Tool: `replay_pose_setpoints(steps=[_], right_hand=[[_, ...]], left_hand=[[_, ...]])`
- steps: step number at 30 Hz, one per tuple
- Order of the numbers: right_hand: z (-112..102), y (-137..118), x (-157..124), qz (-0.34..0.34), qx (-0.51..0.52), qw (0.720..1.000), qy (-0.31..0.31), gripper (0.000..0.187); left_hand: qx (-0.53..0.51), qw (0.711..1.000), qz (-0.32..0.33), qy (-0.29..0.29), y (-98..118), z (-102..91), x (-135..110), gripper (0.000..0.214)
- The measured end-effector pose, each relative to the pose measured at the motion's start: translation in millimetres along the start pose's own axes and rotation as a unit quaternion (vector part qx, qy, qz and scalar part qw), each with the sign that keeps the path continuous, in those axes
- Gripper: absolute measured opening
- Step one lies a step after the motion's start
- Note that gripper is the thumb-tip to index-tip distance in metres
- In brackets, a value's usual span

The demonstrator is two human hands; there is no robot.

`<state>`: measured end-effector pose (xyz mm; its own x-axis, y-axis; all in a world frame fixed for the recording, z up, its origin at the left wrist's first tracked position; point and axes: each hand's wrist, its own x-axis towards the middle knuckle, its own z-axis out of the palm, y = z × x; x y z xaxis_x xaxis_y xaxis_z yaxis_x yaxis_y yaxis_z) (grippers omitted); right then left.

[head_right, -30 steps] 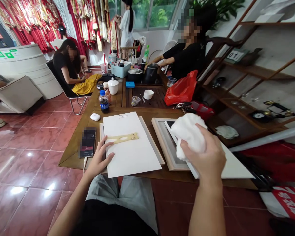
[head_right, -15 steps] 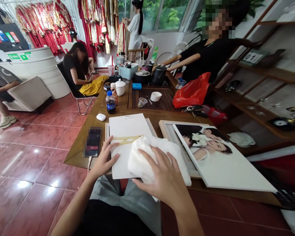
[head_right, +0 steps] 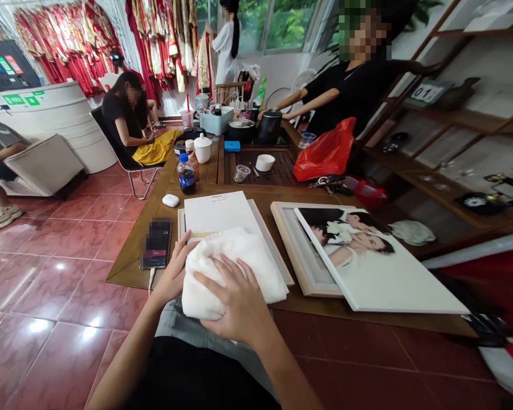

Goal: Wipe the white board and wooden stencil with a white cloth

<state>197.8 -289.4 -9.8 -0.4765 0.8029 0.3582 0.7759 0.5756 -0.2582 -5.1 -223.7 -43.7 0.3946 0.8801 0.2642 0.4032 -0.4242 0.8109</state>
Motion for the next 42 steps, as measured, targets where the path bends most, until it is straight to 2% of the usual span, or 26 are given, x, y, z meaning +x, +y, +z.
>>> replay_pose_setpoints(steps=[10, 13, 20, 24, 29, 35, 38, 42], right_hand=[[-8.4, 49.9, -33.6, 0.08, -0.121, 0.986, 0.087, 0.061], [-9.4, 46.1, -31.7, 0.083, -0.12, 0.986, 0.079, 0.059], [-2.6, 10.4, -11.5, 0.056, -0.049, 0.996, 0.047, 0.064], [1.5, -1.5, -6.0, 0.041, -0.022, 0.998, 0.033, 0.067], [-1.0, 10.8, -9.7, 0.052, -0.049, 0.997, 0.041, 0.065], [-10.8, 42.3, -20.9, 0.133, -0.134, 0.978, 0.083, 0.057], [-12.4, 41.7, -19.1, 0.136, -0.138, 0.978, 0.079, 0.056], [-8.4, 23.9, -7.4, 0.105, -0.104, 0.988, 0.045, 0.059]], left_hand=[[0.019, 1.0, -0.012, 0.014, 4.5, 2.1, 1.3, 0.035], [0.021, 1.0, -0.01, 0.014, 4.5, 2.1, 1.5, 0.035], [0.028, 0.999, -0.017, 0.011, 5.5, 1.4, 1.8, 0.035], [0.019, 1.0, -0.017, 0.007, 6.6, -0.1, 1.4, 0.036], [0.022, 1.0, -0.019, 0.006, 6.9, 0.0, 2.0, 0.036], [0.03, 0.999, -0.014, 0.007, 6.5, 0.8, 2.8, 0.035], [0.033, 0.999, -0.012, 0.007, 6.4, 1.3, 2.7, 0.035], [0.034, 0.999, -0.012, 0.01, 6.8, 1.6, 3.0, 0.035]])
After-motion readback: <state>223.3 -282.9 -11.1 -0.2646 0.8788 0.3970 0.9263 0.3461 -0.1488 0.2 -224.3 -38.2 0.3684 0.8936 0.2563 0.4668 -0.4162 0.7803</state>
